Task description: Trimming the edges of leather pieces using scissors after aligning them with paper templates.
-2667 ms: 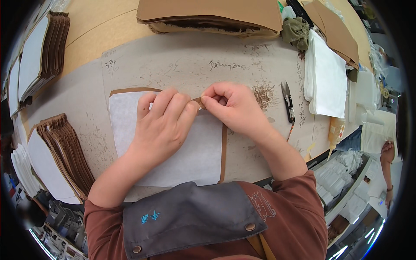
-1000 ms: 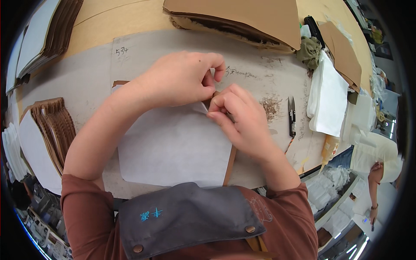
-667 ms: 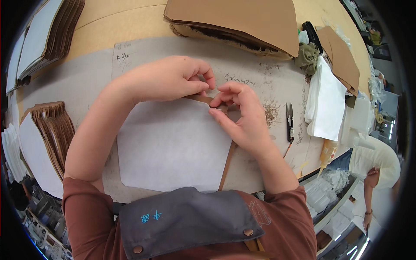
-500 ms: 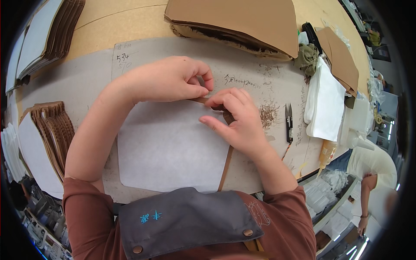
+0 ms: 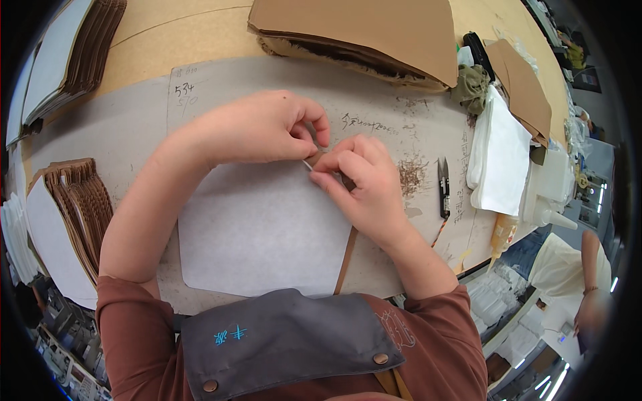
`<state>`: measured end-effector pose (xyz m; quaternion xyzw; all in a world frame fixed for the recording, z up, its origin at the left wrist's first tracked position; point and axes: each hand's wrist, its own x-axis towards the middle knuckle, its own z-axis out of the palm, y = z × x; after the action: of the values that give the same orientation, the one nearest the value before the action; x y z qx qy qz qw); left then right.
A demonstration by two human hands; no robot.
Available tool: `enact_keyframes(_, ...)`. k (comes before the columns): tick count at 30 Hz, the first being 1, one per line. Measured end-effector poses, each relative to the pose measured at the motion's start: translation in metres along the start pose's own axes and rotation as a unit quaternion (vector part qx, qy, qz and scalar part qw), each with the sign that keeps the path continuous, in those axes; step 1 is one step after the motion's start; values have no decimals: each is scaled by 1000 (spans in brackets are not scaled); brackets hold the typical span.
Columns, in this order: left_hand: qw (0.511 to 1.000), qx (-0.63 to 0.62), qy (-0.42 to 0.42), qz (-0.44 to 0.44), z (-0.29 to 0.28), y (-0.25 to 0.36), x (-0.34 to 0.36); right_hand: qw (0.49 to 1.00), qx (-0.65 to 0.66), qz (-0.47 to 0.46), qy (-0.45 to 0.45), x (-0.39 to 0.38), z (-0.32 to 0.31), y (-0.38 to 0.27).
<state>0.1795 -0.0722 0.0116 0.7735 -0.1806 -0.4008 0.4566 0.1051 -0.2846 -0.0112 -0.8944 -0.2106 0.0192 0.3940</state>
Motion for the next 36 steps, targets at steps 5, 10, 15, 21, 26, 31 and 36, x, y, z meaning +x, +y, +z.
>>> enact_keyframes(5,998,21,56,15,13,0,-4,986,25,-161,-33,3,-5,-1)
enact_keyframes(10,994,-38,97,14,16,-6,-8,992,35,-120,-13,1,-3,4)
enact_keyframes(15,975,39,135,170,10,-22,-27,995,10,-99,22,4,-6,10)
enact_keyframes(21,955,165,163,186,15,-30,-34,996,3,-89,10,4,-5,14)
enact_keyframes(26,947,171,210,176,21,-36,-33,997,-1,-75,-3,5,-6,17)
enact_keyframes(31,936,199,223,187,25,-37,-30,998,-33,-59,-3,3,-1,18)
enact_keyframes(36,928,225,236,181,29,-37,-29,999,-42,-34,-3,3,2,15)
